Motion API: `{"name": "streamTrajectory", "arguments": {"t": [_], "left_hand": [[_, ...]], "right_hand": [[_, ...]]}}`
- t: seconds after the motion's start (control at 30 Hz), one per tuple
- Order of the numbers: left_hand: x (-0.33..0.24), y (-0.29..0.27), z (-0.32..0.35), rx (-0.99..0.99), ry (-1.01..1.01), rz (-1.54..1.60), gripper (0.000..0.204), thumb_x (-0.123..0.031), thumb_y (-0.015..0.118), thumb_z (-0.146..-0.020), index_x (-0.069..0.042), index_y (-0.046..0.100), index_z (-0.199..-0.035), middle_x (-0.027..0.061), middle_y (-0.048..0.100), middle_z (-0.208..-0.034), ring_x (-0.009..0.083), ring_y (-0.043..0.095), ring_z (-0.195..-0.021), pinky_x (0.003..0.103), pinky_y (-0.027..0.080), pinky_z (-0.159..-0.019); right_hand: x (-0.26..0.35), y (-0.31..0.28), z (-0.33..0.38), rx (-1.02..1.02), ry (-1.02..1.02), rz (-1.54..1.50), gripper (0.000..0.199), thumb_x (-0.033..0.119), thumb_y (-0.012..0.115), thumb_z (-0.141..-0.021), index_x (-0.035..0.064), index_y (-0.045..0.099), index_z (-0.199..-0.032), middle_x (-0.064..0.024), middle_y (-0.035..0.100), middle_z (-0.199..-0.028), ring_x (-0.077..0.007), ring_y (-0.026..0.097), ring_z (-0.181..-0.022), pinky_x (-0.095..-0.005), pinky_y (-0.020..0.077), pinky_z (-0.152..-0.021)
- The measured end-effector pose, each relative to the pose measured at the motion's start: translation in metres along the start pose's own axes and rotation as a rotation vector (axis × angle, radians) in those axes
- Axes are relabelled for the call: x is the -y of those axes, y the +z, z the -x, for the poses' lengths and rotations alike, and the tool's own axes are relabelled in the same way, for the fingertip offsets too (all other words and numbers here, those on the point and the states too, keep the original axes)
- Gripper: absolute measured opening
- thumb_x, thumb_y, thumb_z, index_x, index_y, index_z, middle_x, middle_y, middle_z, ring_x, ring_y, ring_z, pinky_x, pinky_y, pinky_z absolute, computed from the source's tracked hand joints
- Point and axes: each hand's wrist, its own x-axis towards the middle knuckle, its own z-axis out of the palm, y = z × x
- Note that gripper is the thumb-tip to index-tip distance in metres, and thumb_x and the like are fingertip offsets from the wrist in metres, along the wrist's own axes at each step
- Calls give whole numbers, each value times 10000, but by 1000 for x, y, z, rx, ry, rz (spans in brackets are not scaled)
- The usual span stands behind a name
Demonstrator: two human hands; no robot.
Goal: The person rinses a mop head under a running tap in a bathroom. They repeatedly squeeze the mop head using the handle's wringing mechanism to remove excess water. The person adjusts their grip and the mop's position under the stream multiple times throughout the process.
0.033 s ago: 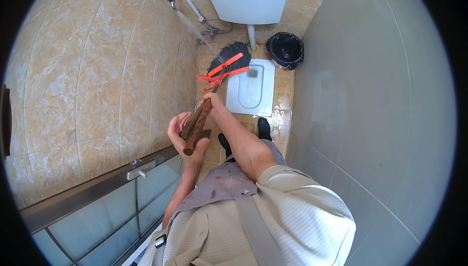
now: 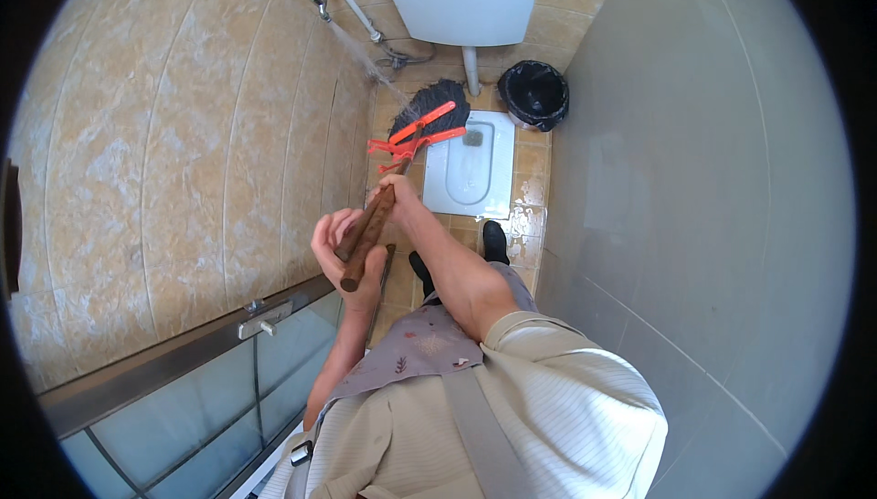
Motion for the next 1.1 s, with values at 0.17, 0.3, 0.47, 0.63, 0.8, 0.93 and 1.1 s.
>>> {"name": "streamTrajectory", "arguments": {"t": [0.17, 0.3, 0.47, 0.63, 0.8, 0.93, 1.1], "left_hand": [[-53, 0, -59, 0, 102, -76, 165, 136, 655, -818, -7, 607, -753, 80, 653, -835, 202, 656, -843, 336, 519, -802], [-78, -22, -92, -44, 142, 74, 167, 70, 675, -859, -13, 575, -754, 85, 602, -822, 198, 617, -800, 340, 486, -767], [-123, -43, -108, -10, 225, 169, 187, -37, 623, -914, -28, 533, -750, 108, 570, -792, 220, 575, -763, 393, 472, -772], [-141, -45, -105, 45, 222, 154, 230, -108, 650, -903, -43, 506, -735, 102, 539, -759, 232, 551, -750, 416, 455, -765], [-156, -49, -107, 60, 219, 145, 222, -120, 642, -887, -51, 500, -732, 95, 530, -756, 230, 543, -756, 425, 447, -788], [-173, -69, -109, 48, 270, 147, 208, -131, 611, -893, -64, 483, -744, 91, 510, -778, 237, 523, -789, 429, 434, -852], [-206, -100, -101, 38, 354, 112, 266, -203, 545, -926, -79, 433, -718, 86, 459, -785, 235, 497, -797, 471, 450, -918]], "right_hand": [[0, 22, -7, 169, 67, -273, 164, 54, 597, -780, 52, 510, -918, -124, 568, -810, -287, 606, -739, -460, 568, -709], [-15, 83, 36, 46, -79, -192, 301, 235, 700, -890, 52, 531, -1061, -128, 590, -959, -267, 631, -859, -409, 603, -807], [-8, 87, 41, -48, -95, -317, 412, 323, 679, -930, 51, 525, -1197, -152, 621, -996, -277, 638, -818, -434, 575, -738], [-12, 71, 34, -80, -102, -390, 334, 275, 675, -925, 5, 561, -1085, -138, 615, -887, -239, 608, -688, -397, 564, -691], [-14, 81, 28, -88, -87, -392, 228, 200, 642, -901, 3, 569, -989, -122, 626, -812, -213, 590, -625, -393, 545, -635], [-19, 122, 53, 15, -182, -270, 118, 136, 615, -865, 24, 585, -884, -88, 594, -703, -209, 576, -593, -403, 547, -626], [-32, 167, 77, 75, -115, -263, 99, 75, 611, -833, 31, 536, -881, -99, 564, -736, -214, 584, -664, -440, 566, -714]]}}
